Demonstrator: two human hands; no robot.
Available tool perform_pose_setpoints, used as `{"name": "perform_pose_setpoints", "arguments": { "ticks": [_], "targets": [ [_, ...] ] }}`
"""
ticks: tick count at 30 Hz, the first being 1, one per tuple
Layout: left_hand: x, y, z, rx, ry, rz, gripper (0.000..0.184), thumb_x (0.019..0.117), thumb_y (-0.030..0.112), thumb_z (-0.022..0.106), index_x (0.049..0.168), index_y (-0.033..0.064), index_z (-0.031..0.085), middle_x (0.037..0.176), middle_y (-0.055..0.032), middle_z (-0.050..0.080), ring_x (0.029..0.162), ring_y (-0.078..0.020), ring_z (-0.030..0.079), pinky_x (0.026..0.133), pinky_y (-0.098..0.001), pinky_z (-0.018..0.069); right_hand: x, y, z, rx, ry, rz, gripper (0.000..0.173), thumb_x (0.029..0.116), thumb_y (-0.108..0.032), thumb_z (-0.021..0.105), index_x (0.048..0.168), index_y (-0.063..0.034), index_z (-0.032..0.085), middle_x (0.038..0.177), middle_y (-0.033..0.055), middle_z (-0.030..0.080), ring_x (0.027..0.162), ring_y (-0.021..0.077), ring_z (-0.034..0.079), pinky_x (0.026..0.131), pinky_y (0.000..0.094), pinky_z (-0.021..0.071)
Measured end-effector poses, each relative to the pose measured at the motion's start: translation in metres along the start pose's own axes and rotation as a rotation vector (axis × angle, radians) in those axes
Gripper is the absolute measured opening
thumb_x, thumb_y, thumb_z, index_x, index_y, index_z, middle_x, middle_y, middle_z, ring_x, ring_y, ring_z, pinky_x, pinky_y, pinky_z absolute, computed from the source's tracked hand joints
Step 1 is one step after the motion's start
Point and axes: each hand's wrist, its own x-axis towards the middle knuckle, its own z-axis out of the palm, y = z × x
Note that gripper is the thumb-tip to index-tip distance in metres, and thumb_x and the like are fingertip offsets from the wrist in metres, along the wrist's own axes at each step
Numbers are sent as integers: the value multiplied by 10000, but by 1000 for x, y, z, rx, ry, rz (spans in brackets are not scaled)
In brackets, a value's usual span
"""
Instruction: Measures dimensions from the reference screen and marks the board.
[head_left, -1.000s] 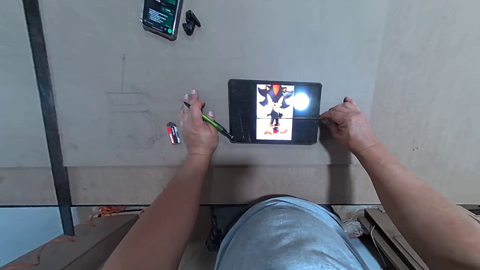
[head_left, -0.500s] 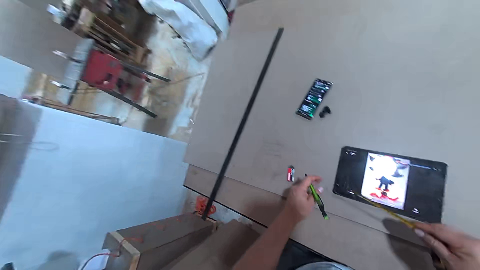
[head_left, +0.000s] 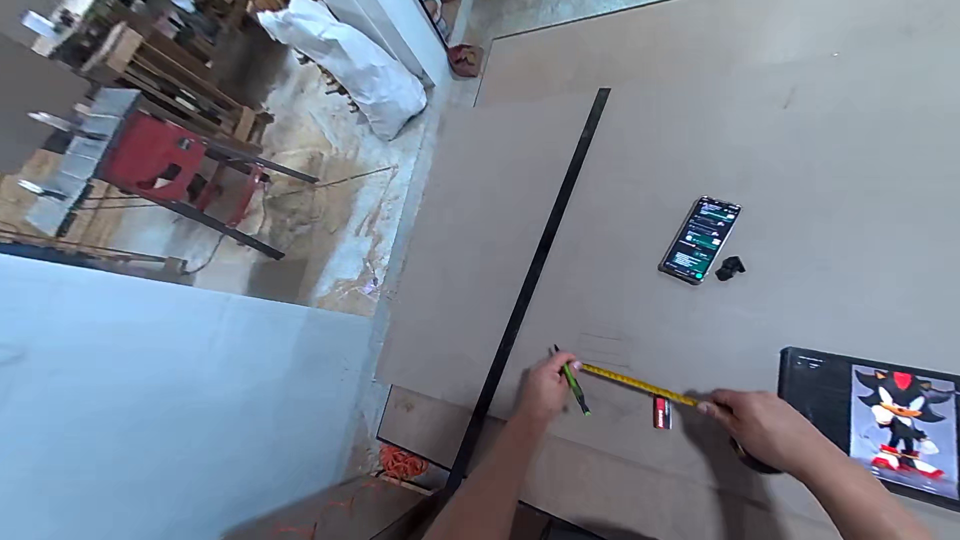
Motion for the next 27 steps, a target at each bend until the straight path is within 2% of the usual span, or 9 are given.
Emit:
{"name": "perform_pose_setpoints", "arguments": {
  "ticks": [5,11,13,14,16,18,20,22,27],
  "targets": [
    [80,-44,-46,261,183,159,268,1065,293,561,1166,122,741,1074,-109,739,1077,-282,691,957,-496,557,79,-21,-33,-135,142,156,451,1038,-527,528,964,-118,703,838,154,700,842,384,708,719,629,561],
    [157,-46,-82,324,272,166,269,1057,306,576,1208,146,730,1070,-122,729,1076,-305,678,958,-484,548,128,-26,-70,-234,225,245,471,1030,-542,536,899,-125,711,818,167,699,816,404,704,650,634,542],
    [157,-45,-73,348,374,229,310,1029,289,619,1290,137,689,1080,-166,698,1065,-353,657,939,-517,545,136,-28,-78,-273,191,258,455,1022,-544,551,880,-143,714,821,150,702,818,393,702,644,620,538],
    [151,-46,-63,373,443,288,351,1014,283,629,1325,126,662,1141,-181,675,1103,-370,638,954,-538,530,138,-28,-81,-286,180,262,453,1018,-548,558,872,-148,710,816,144,701,810,388,701,638,619,536],
    [131,-48,-37,400,471,415,379,1011,265,603,1357,112,629,1385,-175,605,1297,-349,570,1071,-545,468,141,-25,-82,-306,170,255,448,1012,-554,564,869,-157,712,803,136,699,796,381,700,628,612,538],
    [114,-44,-17,388,393,505,361,1037,273,557,1355,122,640,1513,-124,542,1446,-284,467,1200,-510,374,141,-23,-79,-317,177,242,443,1010,-550,568,867,-157,716,789,134,697,779,382,700,610,613,538],
    [113,-38,-9,361,335,536,361,1058,260,520,1352,93,645,1550,-85,522,1495,-234,410,1262,-454,306,142,-18,-78,-331,180,221,451,1014,-549,555,842,-158,699,760,120,682,757,368,692,601,600,531],
    [117,-36,-10,342,316,527,371,1058,240,515,1367,72,633,1556,-72,518,1500,-210,403,1268,-417,303,143,-15,-79,-324,183,204,449,1010,-551,556,841,-163,704,738,113,677,729,356,690,581,604,526],
    [120,-38,-11,386,295,568,365,1050,234,522,1374,101,624,1565,-70,505,1510,-225,383,1265,-432,289,149,0,-81,-307,167,140,412,1030,-479,564,884,-128,723,772,168,691,758,417,692,612,670,521]
  ]
}}
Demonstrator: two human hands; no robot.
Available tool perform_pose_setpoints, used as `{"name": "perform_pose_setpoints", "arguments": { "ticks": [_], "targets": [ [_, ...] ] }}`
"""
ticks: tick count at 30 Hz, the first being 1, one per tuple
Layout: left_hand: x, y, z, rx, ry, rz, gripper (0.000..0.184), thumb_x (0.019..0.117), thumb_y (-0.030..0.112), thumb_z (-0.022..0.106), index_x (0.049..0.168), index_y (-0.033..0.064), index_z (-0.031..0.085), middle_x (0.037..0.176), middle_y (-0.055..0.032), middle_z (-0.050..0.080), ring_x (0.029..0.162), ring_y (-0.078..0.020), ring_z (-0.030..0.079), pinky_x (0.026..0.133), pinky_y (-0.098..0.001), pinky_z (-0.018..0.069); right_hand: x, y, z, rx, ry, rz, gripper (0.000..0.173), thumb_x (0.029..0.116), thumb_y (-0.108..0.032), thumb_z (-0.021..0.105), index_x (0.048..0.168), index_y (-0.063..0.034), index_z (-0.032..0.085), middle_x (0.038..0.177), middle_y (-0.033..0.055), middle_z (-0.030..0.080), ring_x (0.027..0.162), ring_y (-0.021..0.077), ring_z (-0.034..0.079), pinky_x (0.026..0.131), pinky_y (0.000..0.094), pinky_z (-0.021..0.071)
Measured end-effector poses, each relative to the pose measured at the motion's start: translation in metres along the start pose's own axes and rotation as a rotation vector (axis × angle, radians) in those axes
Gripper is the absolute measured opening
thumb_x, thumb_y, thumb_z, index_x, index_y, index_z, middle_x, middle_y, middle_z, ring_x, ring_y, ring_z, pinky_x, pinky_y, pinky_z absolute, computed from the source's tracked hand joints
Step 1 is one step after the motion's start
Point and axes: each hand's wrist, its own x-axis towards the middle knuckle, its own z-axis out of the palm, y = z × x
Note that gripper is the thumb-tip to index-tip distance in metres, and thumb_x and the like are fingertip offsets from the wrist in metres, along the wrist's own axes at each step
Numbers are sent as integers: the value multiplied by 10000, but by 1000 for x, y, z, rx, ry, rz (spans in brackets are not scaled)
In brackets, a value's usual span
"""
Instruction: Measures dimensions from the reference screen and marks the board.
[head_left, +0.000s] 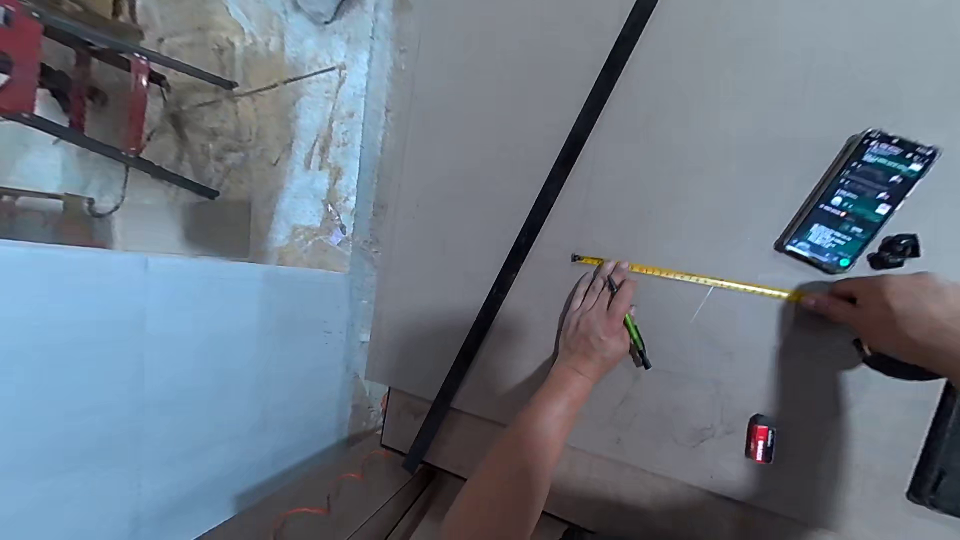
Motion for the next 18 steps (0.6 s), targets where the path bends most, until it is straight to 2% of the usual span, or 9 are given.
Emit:
{"name": "perform_pose_setpoints", "arguments": {
  "ticks": [3,8,13,18],
  "targets": [
    [2,-2,2,-21,-26,23,380,1045,221,520,1396,101,602,1556,-87,510,1511,-232,379,1271,-436,275,3,5,3,11,-19,8,459,1040,-496,535,896,-99,714,791,212,688,787,456,688,634,714,508],
    [3,-3,4,-16,-18,38,423,1038,211,511,1446,106,559,1564,-95,499,1523,-249,355,1273,-442,256,3,6,4,-2,9,-7,481,1052,-488,518,823,-91,664,742,206,655,742,453,668,597,692,493],
    [4,-3,5,0,-19,38,433,1049,225,494,1467,123,539,1577,-74,486,1530,-238,341,1275,-442,241,2,-1,-4,-36,8,-26,436,1062,-423,533,831,-89,691,787,209,678,796,456,678,649,694,498],
    [5,-5,3,-24,-28,27,429,1047,221,504,1463,125,548,1575,-66,490,1519,-225,362,1272,-445,250,-2,-20,-17,-18,-34,28,442,1064,-445,524,886,-88,714,844,221,688,844,467,674,681,700,493]
  ]
}}
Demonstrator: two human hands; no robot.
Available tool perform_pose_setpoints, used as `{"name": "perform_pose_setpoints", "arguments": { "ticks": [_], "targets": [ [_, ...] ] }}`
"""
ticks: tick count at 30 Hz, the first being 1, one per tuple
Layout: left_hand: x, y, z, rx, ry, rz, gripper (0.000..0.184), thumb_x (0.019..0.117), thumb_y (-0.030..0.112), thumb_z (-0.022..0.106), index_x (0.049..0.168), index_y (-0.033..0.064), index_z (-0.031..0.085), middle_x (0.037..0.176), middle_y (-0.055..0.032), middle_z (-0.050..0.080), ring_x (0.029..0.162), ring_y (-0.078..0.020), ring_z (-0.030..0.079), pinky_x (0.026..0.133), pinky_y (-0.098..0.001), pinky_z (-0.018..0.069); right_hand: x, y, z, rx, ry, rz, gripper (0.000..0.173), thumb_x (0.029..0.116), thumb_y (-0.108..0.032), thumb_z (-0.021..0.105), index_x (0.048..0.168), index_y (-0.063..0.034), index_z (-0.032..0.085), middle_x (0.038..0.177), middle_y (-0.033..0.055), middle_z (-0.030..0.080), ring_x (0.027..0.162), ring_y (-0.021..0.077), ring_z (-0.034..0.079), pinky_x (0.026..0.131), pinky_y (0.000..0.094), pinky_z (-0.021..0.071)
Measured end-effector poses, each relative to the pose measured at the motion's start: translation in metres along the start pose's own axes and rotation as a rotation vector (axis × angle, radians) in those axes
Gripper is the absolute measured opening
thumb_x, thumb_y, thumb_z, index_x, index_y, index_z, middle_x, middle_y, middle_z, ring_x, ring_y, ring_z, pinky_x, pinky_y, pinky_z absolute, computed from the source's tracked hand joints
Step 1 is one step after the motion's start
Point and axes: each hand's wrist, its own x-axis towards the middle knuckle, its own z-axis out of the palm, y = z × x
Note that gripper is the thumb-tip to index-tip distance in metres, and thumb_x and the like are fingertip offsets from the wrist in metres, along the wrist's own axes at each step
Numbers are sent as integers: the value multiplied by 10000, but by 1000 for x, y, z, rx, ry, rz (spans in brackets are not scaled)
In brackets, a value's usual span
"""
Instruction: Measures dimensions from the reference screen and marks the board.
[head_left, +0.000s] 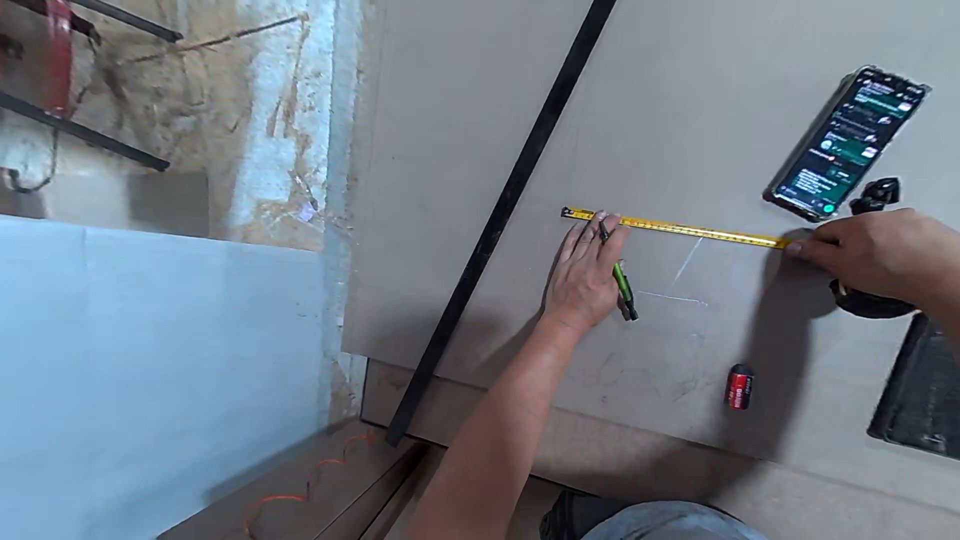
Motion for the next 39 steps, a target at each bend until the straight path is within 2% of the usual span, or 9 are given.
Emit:
{"name": "perform_pose_setpoints", "arguments": {
  "ticks": [4,12,18,24,28,30,34,37,39],
  "targets": [
    [2,3,-1,-36,-59,-44,434,1067,255,470,1484,147,521,1606,-23,452,1529,-186,338,1266,-448,262,-2,-1,-5,2,-1,-4,448,1056,-459,535,921,-81,735,904,213,707,924,456,684,754,711,513],
    [1,3,2,-42,-4,-10,443,1072,260,426,1457,59,513,1583,-94,470,1523,-234,354,1273,-472,244,4,5,-9,31,-23,5,482,1033,-521,540,863,-102,706,868,151,690,878,371,689,714,624,534],
    [1,5,3,-33,3,-11,451,1065,283,395,1431,58,531,1581,-100,471,1524,-242,353,1267,-489,257,8,8,-13,48,-89,-1,464,1028,-529,541,928,-116,726,933,141,699,946,355,688,763,607,541],
    [14,18,-4,-167,103,-78,434,1071,265,485,1463,87,536,1490,-96,573,1458,-247,460,1232,-498,340,12,8,-13,77,-101,18,453,1022,-525,553,922,-119,727,937,135,697,942,345,688,754,593,546],
    [50,61,-11,-541,-11,-137,442,1103,319,444,1462,84,551,1201,-82,698,1071,-154,674,941,-371,574,12,7,-13,87,-116,24,444,1017,-519,568,901,-115,711,919,130,688,918,337,686,734,583,546],
    [72,82,-1,-775,-89,-210,321,1057,304,573,1271,104,702,1046,-33,746,900,-112,712,810,-325,613,13,8,-13,79,-111,22,444,1016,-521,568,878,-121,704,896,126,683,899,334,685,719,578,544],
    [100,103,15,-875,-278,-324,127,941,122,736,1064,101,753,872,-12,750,714,-92,697,646,-275,600,13,7,-15,83,-119,20,435,1026,-500,561,870,-118,696,884,124,678,891,334,684,709,579,540],
    [102,103,23,-816,-258,-327,71,886,99,753,956,112,752,762,7,720,595,-64,634,538,-240,530,12,7,-14,87,-112,15,443,1028,-511,548,872,-122,692,877,117,674,888,326,685,704,566,543],
    [101,105,25,-758,-254,-311,50,874,116,748,922,130,749,749,34,714,589,-32,618,539,-219,513,11,8,-13,100,-111,18,444,1027,-512,550,878,-119,694,889,118,674,901,329,683,712,566,543]
  ]
}}
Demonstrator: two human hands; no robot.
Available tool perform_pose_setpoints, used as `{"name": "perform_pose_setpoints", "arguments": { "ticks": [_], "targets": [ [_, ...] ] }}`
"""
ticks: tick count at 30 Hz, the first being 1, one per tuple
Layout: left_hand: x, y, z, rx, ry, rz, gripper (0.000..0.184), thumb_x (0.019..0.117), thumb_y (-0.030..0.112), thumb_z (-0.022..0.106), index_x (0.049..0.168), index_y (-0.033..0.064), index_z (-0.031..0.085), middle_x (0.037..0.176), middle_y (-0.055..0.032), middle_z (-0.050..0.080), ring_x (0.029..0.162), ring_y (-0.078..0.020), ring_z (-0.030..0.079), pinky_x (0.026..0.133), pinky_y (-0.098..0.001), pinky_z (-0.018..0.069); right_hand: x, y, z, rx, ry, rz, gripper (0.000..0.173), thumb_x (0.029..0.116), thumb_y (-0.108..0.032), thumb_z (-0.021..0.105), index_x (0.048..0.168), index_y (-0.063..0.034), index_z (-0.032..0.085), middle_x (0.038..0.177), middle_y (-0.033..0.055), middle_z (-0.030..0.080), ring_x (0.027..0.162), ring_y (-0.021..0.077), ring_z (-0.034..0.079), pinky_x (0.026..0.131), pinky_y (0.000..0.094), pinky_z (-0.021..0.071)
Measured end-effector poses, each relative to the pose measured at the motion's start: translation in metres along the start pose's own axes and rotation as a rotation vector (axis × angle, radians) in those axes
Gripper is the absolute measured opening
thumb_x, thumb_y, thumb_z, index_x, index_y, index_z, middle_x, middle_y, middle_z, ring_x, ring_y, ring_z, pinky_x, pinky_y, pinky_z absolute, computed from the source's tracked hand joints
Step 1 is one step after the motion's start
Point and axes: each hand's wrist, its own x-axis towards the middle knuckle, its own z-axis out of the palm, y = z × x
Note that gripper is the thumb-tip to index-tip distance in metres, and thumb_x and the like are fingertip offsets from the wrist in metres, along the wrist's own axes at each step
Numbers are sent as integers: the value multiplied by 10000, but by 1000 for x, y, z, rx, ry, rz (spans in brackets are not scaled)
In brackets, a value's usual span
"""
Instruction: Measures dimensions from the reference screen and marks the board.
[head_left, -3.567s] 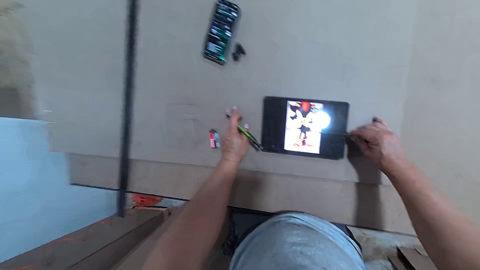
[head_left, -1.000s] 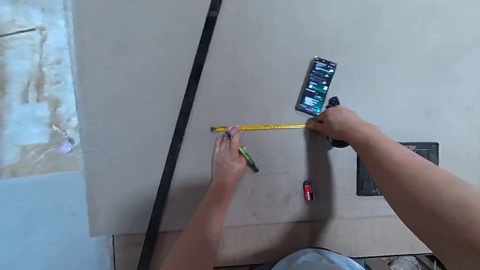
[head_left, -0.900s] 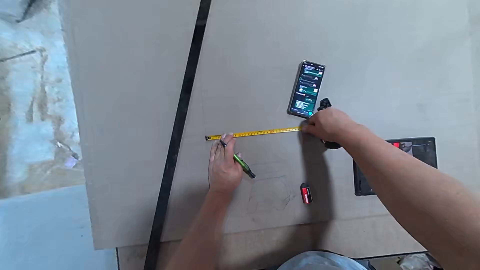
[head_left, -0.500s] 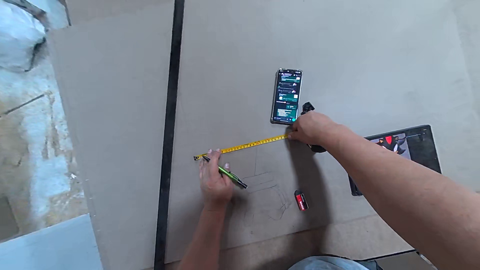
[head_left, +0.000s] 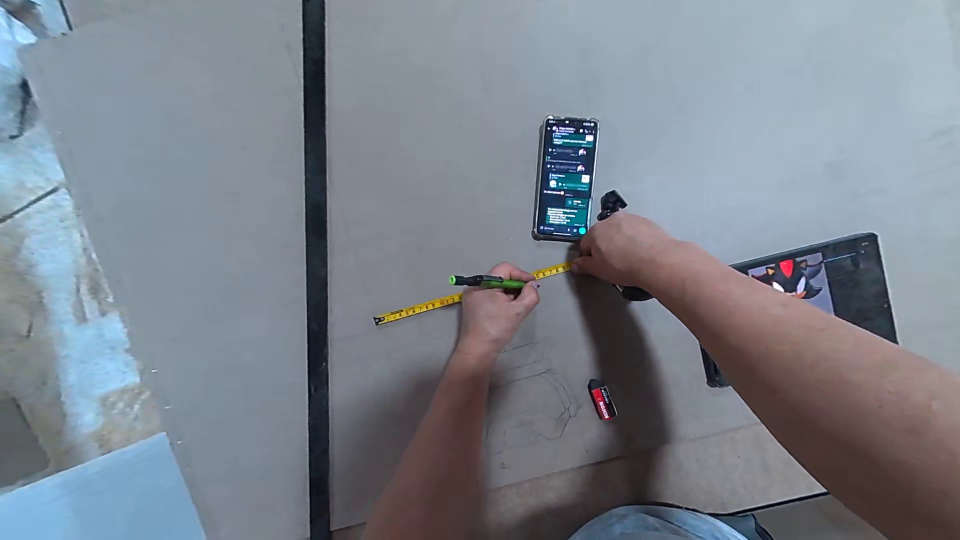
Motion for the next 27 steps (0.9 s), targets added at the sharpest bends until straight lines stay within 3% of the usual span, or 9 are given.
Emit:
{"name": "perform_pose_setpoints", "arguments": {
  "ticks": [7,22,25,27],
  "targets": [
    [1,-1,-1,88,-25,14,50,898,158,747,946,149,756,810,52,728,658,-6,635,615,-214,537,-2,-1,-2,6,4,-3,438,1031,-506,548,890,-121,700,892,119,677,902,328,686,720,568,546],
    [3,3,-1,157,-50,9,34,912,173,727,925,162,757,773,55,709,649,-10,625,614,-230,527,-4,-1,-1,11,-2,-4,438,1035,-495,552,903,-101,690,892,129,671,908,332,680,731,564,540],
    [4,5,-2,68,-36,-39,24,902,152,731,899,140,751,760,28,717,640,-51,648,604,-266,546,-7,-1,2,6,25,-18,442,1045,-488,533,895,-99,681,877,132,667,892,337,680,722,564,538],
    [-4,0,-17,-134,11,-105,56,933,125,722,951,74,738,815,-46,749,679,-140,705,626,-332,606,-11,-2,8,38,79,5,455,1055,-492,503,906,-105,689,875,137,677,889,344,689,711,574,543]
  ]
}}
